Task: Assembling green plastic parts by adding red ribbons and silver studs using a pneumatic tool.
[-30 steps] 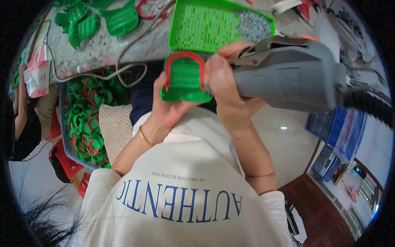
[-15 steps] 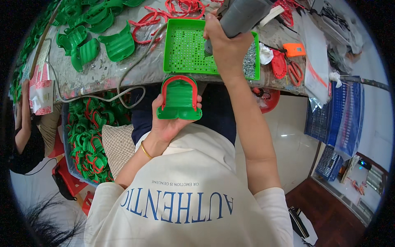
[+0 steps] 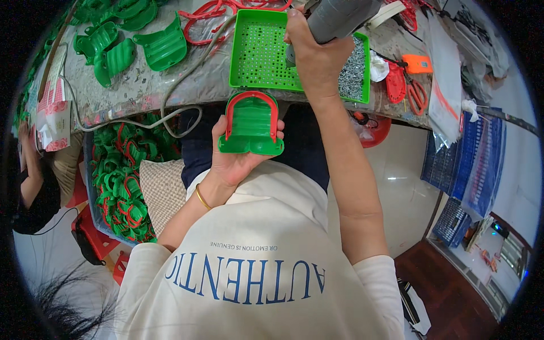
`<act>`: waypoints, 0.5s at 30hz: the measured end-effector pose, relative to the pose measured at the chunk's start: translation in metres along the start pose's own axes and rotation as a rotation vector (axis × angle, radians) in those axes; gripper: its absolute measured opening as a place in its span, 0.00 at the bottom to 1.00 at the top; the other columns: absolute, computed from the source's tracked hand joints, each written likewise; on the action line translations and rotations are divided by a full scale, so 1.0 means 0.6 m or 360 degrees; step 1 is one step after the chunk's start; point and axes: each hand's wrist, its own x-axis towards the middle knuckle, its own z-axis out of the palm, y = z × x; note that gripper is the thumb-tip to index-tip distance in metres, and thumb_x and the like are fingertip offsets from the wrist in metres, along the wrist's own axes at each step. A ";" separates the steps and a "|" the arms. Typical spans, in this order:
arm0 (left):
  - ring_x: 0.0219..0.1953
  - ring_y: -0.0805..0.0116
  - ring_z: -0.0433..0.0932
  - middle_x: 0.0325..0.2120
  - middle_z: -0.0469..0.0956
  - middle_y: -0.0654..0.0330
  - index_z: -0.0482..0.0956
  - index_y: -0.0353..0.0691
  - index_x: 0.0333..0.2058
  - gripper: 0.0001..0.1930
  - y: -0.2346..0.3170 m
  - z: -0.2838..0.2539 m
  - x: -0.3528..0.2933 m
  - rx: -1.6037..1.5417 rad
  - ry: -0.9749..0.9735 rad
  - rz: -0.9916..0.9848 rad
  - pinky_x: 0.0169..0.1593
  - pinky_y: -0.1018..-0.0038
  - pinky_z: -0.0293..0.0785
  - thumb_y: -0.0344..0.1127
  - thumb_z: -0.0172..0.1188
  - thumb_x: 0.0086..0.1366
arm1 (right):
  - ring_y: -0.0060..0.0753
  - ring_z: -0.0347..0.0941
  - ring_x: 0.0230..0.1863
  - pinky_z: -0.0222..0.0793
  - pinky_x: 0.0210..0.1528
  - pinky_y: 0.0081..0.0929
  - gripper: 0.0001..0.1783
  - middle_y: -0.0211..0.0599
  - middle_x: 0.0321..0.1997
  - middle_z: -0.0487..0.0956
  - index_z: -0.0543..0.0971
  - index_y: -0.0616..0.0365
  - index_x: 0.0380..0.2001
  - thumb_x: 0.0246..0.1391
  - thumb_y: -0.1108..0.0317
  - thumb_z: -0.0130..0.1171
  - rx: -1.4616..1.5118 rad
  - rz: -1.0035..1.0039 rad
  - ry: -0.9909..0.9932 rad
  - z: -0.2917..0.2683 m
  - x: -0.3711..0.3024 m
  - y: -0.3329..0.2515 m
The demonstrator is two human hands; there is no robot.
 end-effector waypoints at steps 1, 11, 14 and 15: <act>0.50 0.48 0.72 0.51 0.69 0.39 0.63 0.34 0.57 0.40 0.000 -0.001 0.000 -0.0004 -0.0018 -0.0006 0.55 0.56 0.69 0.60 0.57 0.55 | 0.22 0.68 0.20 0.66 0.28 0.22 0.06 0.30 0.19 0.71 0.72 0.67 0.33 0.54 0.75 0.57 0.0005 -0.0014 -0.0005 0.001 -0.001 0.000; 0.52 0.46 0.71 0.52 0.68 0.39 0.63 0.35 0.57 0.38 0.004 -0.001 0.005 -0.0231 -0.0088 -0.0109 0.55 0.54 0.68 0.59 0.54 0.58 | 0.25 0.63 0.19 0.63 0.26 0.25 0.07 0.31 0.17 0.66 0.71 0.67 0.35 0.53 0.76 0.55 0.0481 0.0124 -0.0045 0.019 -0.003 -0.099; 0.53 0.45 0.70 0.52 0.67 0.38 0.62 0.38 0.58 0.37 0.002 -0.003 0.007 -0.0382 -0.0215 -0.0189 0.55 0.52 0.67 0.59 0.53 0.59 | 0.25 0.61 0.19 0.61 0.25 0.25 0.08 0.30 0.17 0.63 0.71 0.66 0.36 0.53 0.75 0.53 0.0550 0.0279 -0.0216 0.043 -0.039 -0.140; 0.53 0.45 0.70 0.52 0.67 0.38 0.62 0.38 0.58 0.37 0.000 -0.002 0.005 -0.0384 -0.0207 -0.0182 0.55 0.52 0.67 0.59 0.53 0.59 | 0.25 0.61 0.19 0.61 0.25 0.25 0.08 0.30 0.17 0.62 0.71 0.66 0.36 0.53 0.75 0.52 0.0555 0.0332 -0.0269 0.053 -0.054 -0.150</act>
